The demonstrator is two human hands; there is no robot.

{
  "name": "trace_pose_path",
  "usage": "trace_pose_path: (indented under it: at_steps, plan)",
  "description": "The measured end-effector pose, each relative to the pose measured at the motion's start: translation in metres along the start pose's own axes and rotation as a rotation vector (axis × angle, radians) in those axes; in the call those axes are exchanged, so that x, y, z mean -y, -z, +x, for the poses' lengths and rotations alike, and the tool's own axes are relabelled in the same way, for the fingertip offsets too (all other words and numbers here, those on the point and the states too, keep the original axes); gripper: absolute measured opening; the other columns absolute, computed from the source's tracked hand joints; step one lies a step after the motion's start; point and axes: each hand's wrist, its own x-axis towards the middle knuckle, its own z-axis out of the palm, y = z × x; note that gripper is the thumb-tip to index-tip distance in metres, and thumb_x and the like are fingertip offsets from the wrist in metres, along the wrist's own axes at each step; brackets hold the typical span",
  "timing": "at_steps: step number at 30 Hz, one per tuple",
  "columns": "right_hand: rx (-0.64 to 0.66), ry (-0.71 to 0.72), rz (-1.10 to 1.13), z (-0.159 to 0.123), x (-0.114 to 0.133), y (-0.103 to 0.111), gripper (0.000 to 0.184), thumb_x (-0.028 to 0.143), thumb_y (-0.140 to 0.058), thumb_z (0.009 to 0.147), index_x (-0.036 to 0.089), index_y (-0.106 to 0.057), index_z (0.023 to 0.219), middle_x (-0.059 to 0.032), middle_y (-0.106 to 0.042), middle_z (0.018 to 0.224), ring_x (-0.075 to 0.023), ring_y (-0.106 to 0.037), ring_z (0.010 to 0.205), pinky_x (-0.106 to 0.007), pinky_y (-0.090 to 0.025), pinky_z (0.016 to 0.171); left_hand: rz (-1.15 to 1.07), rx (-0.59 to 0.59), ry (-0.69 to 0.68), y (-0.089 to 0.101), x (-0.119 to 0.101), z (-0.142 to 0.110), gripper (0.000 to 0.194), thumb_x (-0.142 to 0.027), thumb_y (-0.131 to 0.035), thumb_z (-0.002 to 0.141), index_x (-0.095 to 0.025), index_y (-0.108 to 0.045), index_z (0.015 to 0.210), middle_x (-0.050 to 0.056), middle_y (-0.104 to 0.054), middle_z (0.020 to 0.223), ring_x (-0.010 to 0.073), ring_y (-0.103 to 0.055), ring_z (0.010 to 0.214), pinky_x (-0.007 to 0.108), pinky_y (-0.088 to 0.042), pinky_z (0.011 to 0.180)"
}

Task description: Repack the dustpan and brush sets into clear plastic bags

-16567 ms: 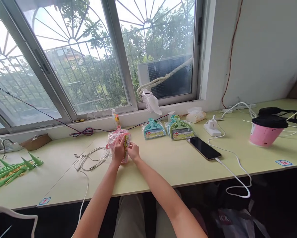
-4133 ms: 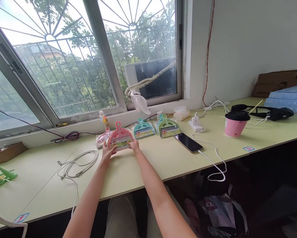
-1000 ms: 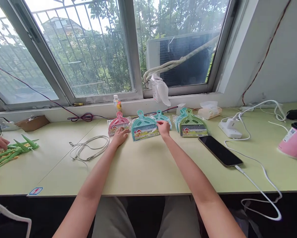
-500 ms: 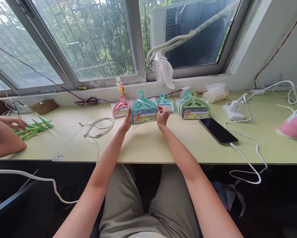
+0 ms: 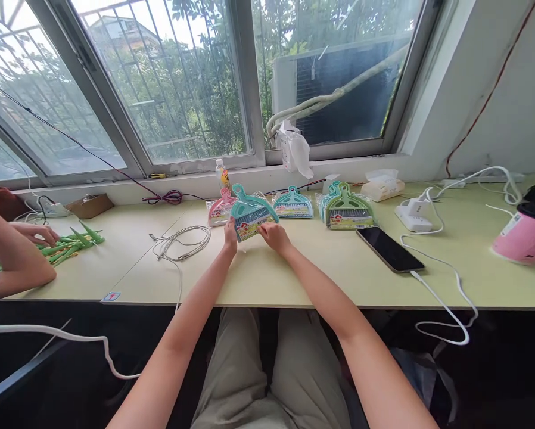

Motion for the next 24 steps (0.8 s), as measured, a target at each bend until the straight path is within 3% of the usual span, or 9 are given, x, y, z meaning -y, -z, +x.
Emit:
trace_pose_path:
  at_steps: [5,8,11,17,21,24]
  plan:
    - [-0.123,-0.253,0.405,0.008,-0.016,0.001,0.041,0.042,-0.051,0.100,0.020,-0.065,0.068,-0.0062,-0.072,0.074,-0.0183,-0.066,0.068,-0.029,-0.052,0.069,-0.223,-0.026,0.151,0.003,-0.013,0.000,0.037,-0.046,-0.053,0.098,-0.020,-0.059,0.124,0.009,-0.073,0.114,0.0243,-0.067,0.108,0.036,-0.054,0.091]
    - [-0.170,-0.451,0.723,0.012,-0.021,0.005,0.031,0.041,-0.064,0.094,0.019,-0.065,0.072,-0.0059,-0.071,0.077,-0.0163,-0.066,0.065,-0.028,-0.057,0.064,-0.164,0.094,0.250,0.007,-0.018,-0.001,0.039,-0.038,-0.061,0.091,-0.022,-0.059,0.127,0.006,-0.075,0.110,0.0261,-0.068,0.108,0.039,-0.054,0.092]
    - [-0.213,-0.565,0.962,0.014,-0.025,0.008,0.015,0.027,-0.076,0.085,0.019,-0.063,0.082,-0.0043,-0.072,0.082,-0.0140,-0.069,0.070,-0.027,-0.061,0.071,-0.060,0.205,0.287,0.010,-0.019,-0.002,0.046,-0.040,-0.067,0.084,-0.021,-0.060,0.125,0.007,-0.075,0.107,0.0264,-0.070,0.105,0.043,-0.055,0.093]
    - [-0.165,-0.766,1.106,0.016,-0.029,0.009,0.019,0.020,-0.070,0.085,0.022,-0.053,0.092,0.0000,-0.070,0.080,-0.0117,-0.067,0.061,-0.023,-0.058,0.059,0.073,0.431,0.311,0.015,-0.016,0.000,0.064,-0.071,-0.064,0.082,-0.021,-0.061,0.121,0.014,-0.074,0.115,0.0333,-0.065,0.120,0.054,-0.049,0.104]
    - [-0.221,-0.772,1.166,0.015,-0.029,0.010,0.015,0.016,-0.066,0.089,0.021,-0.055,0.096,-0.0005,-0.071,0.079,-0.0133,-0.070,0.065,-0.028,-0.063,0.070,0.124,0.525,0.266,0.020,-0.015,-0.001,0.064,-0.064,-0.077,0.076,-0.021,-0.062,0.121,0.015,-0.070,0.126,0.0342,-0.064,0.122,0.054,-0.049,0.106]
    - [-0.194,-0.730,1.158,0.015,-0.030,0.011,0.011,0.013,-0.070,0.087,0.019,-0.061,0.090,-0.0027,-0.073,0.080,-0.0142,-0.071,0.067,-0.031,-0.064,0.076,0.101,0.512,0.242,0.021,-0.013,0.000,0.058,-0.062,-0.077,0.078,-0.020,-0.064,0.116,0.015,-0.071,0.124,0.0335,-0.065,0.121,0.054,-0.051,0.104]
